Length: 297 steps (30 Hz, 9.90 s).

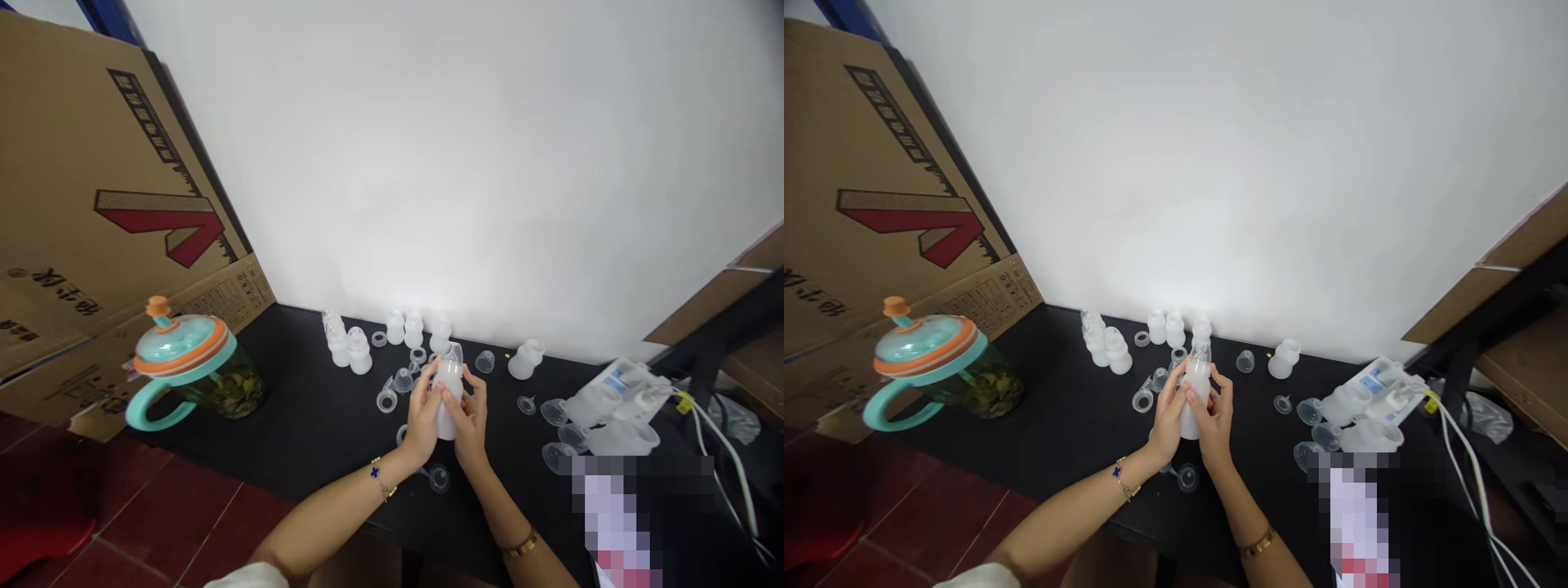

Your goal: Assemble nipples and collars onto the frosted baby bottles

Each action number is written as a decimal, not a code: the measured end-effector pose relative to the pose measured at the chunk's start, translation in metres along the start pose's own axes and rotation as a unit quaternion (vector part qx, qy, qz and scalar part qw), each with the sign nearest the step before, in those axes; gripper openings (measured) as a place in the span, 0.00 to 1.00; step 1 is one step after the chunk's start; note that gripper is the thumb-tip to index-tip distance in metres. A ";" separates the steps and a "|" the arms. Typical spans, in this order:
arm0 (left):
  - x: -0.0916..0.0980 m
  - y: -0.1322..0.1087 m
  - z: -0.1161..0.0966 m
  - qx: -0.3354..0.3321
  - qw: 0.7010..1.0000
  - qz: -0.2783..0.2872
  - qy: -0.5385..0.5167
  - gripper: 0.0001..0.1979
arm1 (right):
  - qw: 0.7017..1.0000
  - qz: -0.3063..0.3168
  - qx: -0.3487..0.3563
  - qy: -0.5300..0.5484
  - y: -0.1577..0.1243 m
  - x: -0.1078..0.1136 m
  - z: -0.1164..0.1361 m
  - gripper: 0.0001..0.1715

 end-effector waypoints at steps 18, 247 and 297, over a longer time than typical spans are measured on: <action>-0.007 0.000 -0.001 0.036 0.999 0.009 -0.012 0.32 | 1.000 -0.009 0.026 -0.013 0.001 0.003 0.004 0.40; 0.003 0.033 -0.024 -0.409 0.760 0.066 0.501 0.15 | 0.820 0.187 0.112 -0.528 0.049 0.006 -0.040 0.27; 0.008 0.039 -0.021 -0.352 0.797 0.075 0.485 0.15 | 0.966 0.146 -0.207 0.041 0.028 -0.010 -0.036 0.37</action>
Point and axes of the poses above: each hand's wrist, its own y-axis towards the middle knuckle, its own x-axis out of the back of the hand, z = x × y, the point moved 8 cm from there along y, towards the middle knuckle, and after that the axes turned 5 degrees about -z, right-handed, at the moved point
